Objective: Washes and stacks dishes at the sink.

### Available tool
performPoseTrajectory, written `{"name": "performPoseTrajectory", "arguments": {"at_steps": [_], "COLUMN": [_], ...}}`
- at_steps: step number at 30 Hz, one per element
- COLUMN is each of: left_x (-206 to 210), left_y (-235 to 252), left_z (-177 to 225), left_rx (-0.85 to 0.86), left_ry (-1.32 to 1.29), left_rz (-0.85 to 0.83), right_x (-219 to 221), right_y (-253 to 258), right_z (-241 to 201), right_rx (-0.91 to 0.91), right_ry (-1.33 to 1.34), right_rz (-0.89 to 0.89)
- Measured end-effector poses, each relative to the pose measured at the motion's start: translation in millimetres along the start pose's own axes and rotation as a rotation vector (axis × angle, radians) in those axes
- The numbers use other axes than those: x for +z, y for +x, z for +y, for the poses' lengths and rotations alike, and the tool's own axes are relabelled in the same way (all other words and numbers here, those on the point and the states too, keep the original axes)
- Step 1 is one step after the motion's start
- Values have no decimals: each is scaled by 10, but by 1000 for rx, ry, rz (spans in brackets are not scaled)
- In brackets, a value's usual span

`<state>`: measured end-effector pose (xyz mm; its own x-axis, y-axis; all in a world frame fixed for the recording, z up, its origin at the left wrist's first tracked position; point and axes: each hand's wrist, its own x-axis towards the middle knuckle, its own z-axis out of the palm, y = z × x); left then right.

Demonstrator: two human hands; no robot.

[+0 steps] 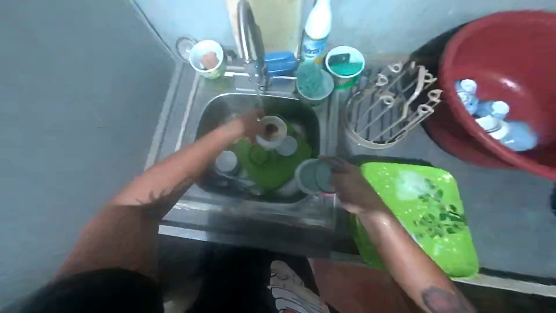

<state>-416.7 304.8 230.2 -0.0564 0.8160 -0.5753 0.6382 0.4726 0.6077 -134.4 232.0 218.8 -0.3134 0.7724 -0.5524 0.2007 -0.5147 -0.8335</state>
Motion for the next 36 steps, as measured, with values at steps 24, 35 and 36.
{"name": "performPoseTrajectory", "arguments": {"at_steps": [24,35,36], "left_x": [708,162,127], "left_y": [-124,-119,18], "left_z": [-1597,-586,-417], "left_rx": [7,59,87], "left_ry": [625,-280,-434], "left_rz": [-217,205,210], "right_x": [737,-3195,-3491], "right_y": [516,-993,-988], "right_z": [23,760,907], "right_rx": [-86,-109,-98], "right_ry": [-704,31,112], "right_rz": [181,1193,1273]}}
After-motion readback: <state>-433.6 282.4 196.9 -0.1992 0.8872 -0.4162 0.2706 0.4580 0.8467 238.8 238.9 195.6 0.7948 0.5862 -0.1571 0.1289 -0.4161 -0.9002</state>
